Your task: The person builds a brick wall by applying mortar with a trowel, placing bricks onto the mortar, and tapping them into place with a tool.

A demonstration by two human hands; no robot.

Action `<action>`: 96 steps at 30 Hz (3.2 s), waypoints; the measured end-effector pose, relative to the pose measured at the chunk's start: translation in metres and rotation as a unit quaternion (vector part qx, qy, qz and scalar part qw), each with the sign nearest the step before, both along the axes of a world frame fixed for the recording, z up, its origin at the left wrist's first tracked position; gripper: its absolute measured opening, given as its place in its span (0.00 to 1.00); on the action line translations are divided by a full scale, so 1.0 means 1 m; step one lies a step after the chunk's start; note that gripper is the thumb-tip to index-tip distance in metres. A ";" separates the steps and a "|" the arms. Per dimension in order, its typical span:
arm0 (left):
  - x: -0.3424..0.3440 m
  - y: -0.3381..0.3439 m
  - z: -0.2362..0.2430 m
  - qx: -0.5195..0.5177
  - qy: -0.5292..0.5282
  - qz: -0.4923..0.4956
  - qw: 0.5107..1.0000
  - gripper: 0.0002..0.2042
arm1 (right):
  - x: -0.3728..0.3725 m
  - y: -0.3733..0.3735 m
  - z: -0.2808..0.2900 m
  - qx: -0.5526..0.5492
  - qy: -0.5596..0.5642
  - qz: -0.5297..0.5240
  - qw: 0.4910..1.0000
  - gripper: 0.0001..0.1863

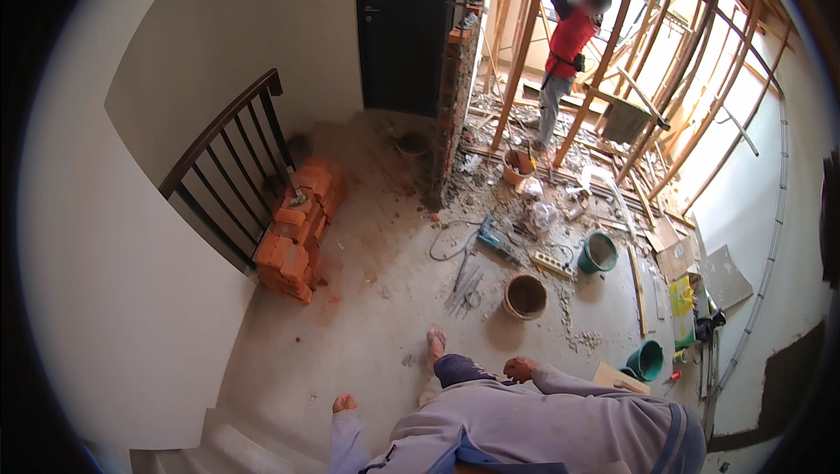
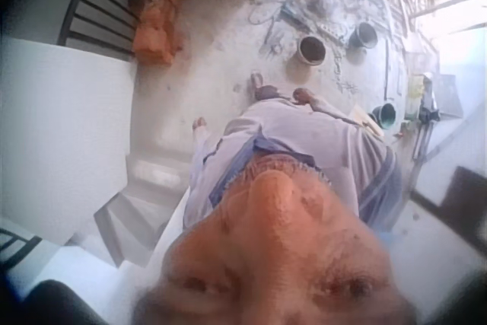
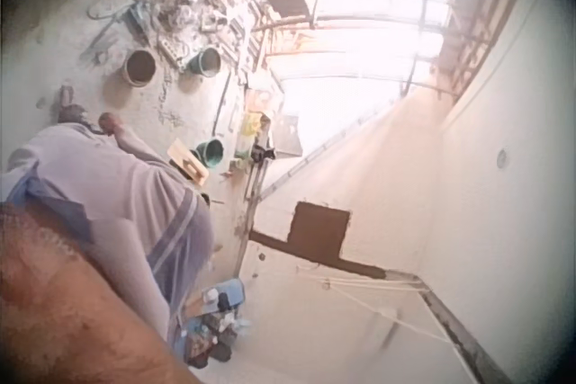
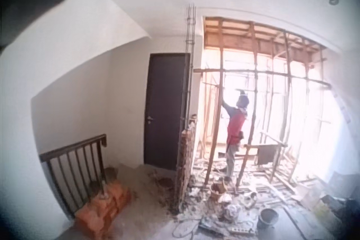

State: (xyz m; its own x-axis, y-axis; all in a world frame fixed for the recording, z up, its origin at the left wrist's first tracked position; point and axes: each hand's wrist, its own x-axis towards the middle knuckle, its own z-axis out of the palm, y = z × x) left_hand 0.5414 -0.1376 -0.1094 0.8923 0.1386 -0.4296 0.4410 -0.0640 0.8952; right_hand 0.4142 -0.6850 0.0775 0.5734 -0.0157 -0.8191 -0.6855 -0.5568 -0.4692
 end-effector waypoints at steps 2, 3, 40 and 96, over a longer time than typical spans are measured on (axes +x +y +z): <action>0.028 -0.013 -0.004 -0.016 0.001 0.029 0.999 0.13 | 0.043 -0.013 -0.014 0.006 0.019 -0.031 0.999 0.14; 0.041 -0.019 -0.006 -0.033 0.006 0.049 0.998 0.13 | 0.060 -0.019 -0.026 0.013 0.043 -0.069 0.997 0.15; 0.707 -0.292 0.156 0.315 0.047 -0.334 0.887 0.24 | 0.384 -0.165 -0.183 -0.101 -0.071 -0.022 0.992 0.08; 1.462 -0.586 0.110 0.187 -0.005 -0.754 0.630 0.31 | 1.164 -0.240 -0.115 0.083 -0.135 -0.533 0.831 0.11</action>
